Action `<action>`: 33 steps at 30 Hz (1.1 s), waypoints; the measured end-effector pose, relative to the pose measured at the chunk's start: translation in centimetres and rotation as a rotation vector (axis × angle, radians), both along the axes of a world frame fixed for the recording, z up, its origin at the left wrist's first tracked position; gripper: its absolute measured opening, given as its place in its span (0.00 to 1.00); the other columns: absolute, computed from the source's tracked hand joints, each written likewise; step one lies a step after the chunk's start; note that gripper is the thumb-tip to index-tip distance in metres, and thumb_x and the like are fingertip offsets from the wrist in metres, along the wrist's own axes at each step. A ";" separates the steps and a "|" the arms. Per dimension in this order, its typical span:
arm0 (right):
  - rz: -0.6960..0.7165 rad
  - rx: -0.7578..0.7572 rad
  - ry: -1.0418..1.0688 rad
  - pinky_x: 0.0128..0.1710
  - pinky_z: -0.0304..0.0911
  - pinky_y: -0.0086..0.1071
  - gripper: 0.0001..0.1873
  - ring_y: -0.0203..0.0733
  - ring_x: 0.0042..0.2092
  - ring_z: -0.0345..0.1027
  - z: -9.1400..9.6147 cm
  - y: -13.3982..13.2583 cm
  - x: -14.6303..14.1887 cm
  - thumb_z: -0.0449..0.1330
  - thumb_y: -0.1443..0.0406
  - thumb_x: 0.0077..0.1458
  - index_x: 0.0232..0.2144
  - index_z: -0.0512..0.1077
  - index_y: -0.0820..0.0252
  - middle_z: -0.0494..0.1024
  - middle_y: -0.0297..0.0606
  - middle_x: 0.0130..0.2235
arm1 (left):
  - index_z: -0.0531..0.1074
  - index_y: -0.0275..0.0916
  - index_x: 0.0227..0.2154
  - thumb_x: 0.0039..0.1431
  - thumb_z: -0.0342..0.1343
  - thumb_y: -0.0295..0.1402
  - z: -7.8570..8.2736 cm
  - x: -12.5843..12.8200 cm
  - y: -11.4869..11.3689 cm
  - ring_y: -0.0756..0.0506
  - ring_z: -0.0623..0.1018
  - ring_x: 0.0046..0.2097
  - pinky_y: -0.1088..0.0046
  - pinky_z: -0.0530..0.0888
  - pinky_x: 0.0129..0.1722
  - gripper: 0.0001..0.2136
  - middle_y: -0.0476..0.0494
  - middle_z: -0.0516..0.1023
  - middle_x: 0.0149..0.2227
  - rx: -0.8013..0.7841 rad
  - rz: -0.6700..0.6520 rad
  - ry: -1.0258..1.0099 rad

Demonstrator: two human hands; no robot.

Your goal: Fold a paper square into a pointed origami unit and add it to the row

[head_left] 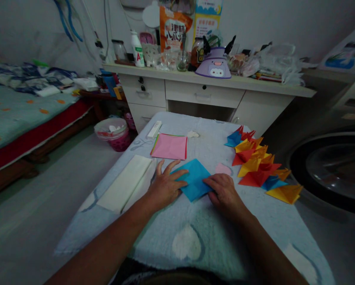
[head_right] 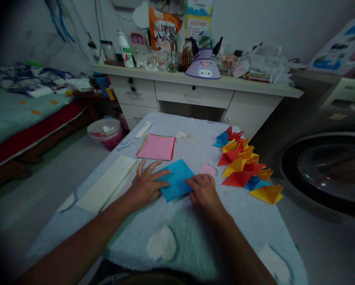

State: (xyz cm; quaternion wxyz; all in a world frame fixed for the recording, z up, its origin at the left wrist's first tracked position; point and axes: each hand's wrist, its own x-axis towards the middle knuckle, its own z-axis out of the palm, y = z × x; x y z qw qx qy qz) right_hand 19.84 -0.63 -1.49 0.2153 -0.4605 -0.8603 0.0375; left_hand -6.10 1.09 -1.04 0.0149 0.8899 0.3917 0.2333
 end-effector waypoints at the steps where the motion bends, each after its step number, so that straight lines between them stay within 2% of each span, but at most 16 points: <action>1: -0.006 -0.005 -0.021 0.52 0.54 0.48 0.21 0.52 0.49 0.64 0.0 0.0 -0.2 0.58 0.70 0.53 0.50 0.74 0.57 0.76 0.45 0.47 | 0.78 0.50 0.36 0.54 0.60 0.25 -0.2 0.1 0.1 0.34 0.62 0.63 0.37 0.36 0.61 0.11 0.50 0.78 0.51 0.016 -0.014 -0.009; 3: -0.009 0.001 -0.049 0.51 0.54 0.49 0.21 0.53 0.49 0.63 -0.2 0.0 -0.4 0.60 0.71 0.51 0.49 0.75 0.55 0.75 0.45 0.47 | 0.77 0.49 0.36 0.56 0.57 0.23 -0.5 0.2 0.4 0.37 0.67 0.60 0.40 0.41 0.62 0.12 0.51 0.81 0.45 0.029 -0.053 -0.025; 5: 0.004 0.009 -0.057 0.51 0.53 0.49 0.19 0.53 0.49 0.63 -0.4 0.0 -0.4 0.61 0.71 0.50 0.46 0.77 0.53 0.75 0.44 0.46 | 0.77 0.46 0.37 0.58 0.54 0.22 -0.6 0.3 0.5 0.41 0.74 0.54 0.48 0.53 0.61 0.12 0.50 0.82 0.41 0.010 -0.092 -0.034; 7: 0.022 0.001 -0.041 0.50 0.53 0.49 0.18 0.52 0.48 0.63 -0.5 0.2 -0.2 0.62 0.72 0.50 0.43 0.78 0.52 0.76 0.42 0.45 | 0.76 0.43 0.38 0.58 0.53 0.22 -0.5 0.3 0.4 0.43 0.78 0.46 0.57 0.65 0.53 0.11 0.47 0.82 0.39 -0.039 -0.119 -0.035; 9: 0.032 -0.030 -0.007 0.50 0.53 0.49 0.16 0.51 0.48 0.64 -0.5 0.2 -0.1 0.61 0.72 0.51 0.42 0.79 0.52 0.76 0.41 0.44 | 0.76 0.40 0.38 0.58 0.54 0.24 -0.3 0.2 0.2 0.44 0.79 0.40 0.62 0.70 0.45 0.09 0.46 0.82 0.37 -0.089 -0.127 -0.028; 11: 0.033 -0.078 0.035 0.50 0.54 0.49 0.13 0.50 0.48 0.65 -0.3 0.2 0.0 0.60 0.71 0.54 0.40 0.79 0.53 0.77 0.41 0.43 | 0.76 0.39 0.39 0.59 0.54 0.27 -0.1 0.1 0.0 0.43 0.79 0.39 0.64 0.71 0.41 0.08 0.44 0.82 0.36 -0.131 -0.105 -0.031; 14: 0.013 -0.154 0.093 0.49 0.57 0.46 0.09 0.48 0.47 0.65 -0.1 0.2 -0.2 0.58 0.67 0.58 0.39 0.78 0.56 0.77 0.41 0.43 | 0.76 0.40 0.41 0.63 0.53 0.33 0.1 0.2 0.0 0.43 0.79 0.40 0.66 0.72 0.42 0.09 0.43 0.81 0.38 -0.212 -0.039 -0.089; 20: -0.108 -0.212 0.131 0.46 0.60 0.43 0.10 0.48 0.44 0.65 -0.3 0.6 -0.5 0.56 0.62 0.61 0.36 0.76 0.59 0.76 0.43 0.41 | 0.73 0.41 0.48 0.57 0.59 0.36 0.6 1.0 0.3 0.42 0.79 0.41 0.67 0.73 0.41 0.16 0.44 0.80 0.41 -0.402 0.159 -0.192; 24: -0.249 -0.193 0.112 0.45 0.59 0.43 0.11 0.49 0.44 0.65 -0.7 1.1 -0.7 0.57 0.60 0.59 0.35 0.76 0.60 0.75 0.44 0.40 | 0.69 0.41 0.52 0.59 0.58 0.37 0.6 1.4 0.6 0.40 0.79 0.44 0.65 0.73 0.43 0.19 0.42 0.80 0.43 -0.415 0.253 -0.162; 29: -0.422 -0.184 0.076 0.44 0.57 0.42 0.11 0.52 0.45 0.65 -0.7 1.2 -1.3 0.61 0.58 0.56 0.35 0.75 0.59 0.75 0.44 0.42 | 0.64 0.41 0.56 0.60 0.56 0.38 0.0 1.5 0.7 0.39 0.78 0.48 0.64 0.71 0.47 0.21 0.41 0.78 0.49 -0.370 0.294 -0.135; 33: -0.488 -0.171 0.047 0.44 0.56 0.42 0.11 0.52 0.46 0.64 -0.5 1.2 -1.7 0.62 0.57 0.55 0.36 0.74 0.58 0.74 0.44 0.41 | 0.63 0.39 0.56 0.62 0.54 0.37 -0.4 1.6 0.8 0.39 0.76 0.49 0.62 0.70 0.50 0.21 0.39 0.77 0.50 -0.331 0.311 -0.099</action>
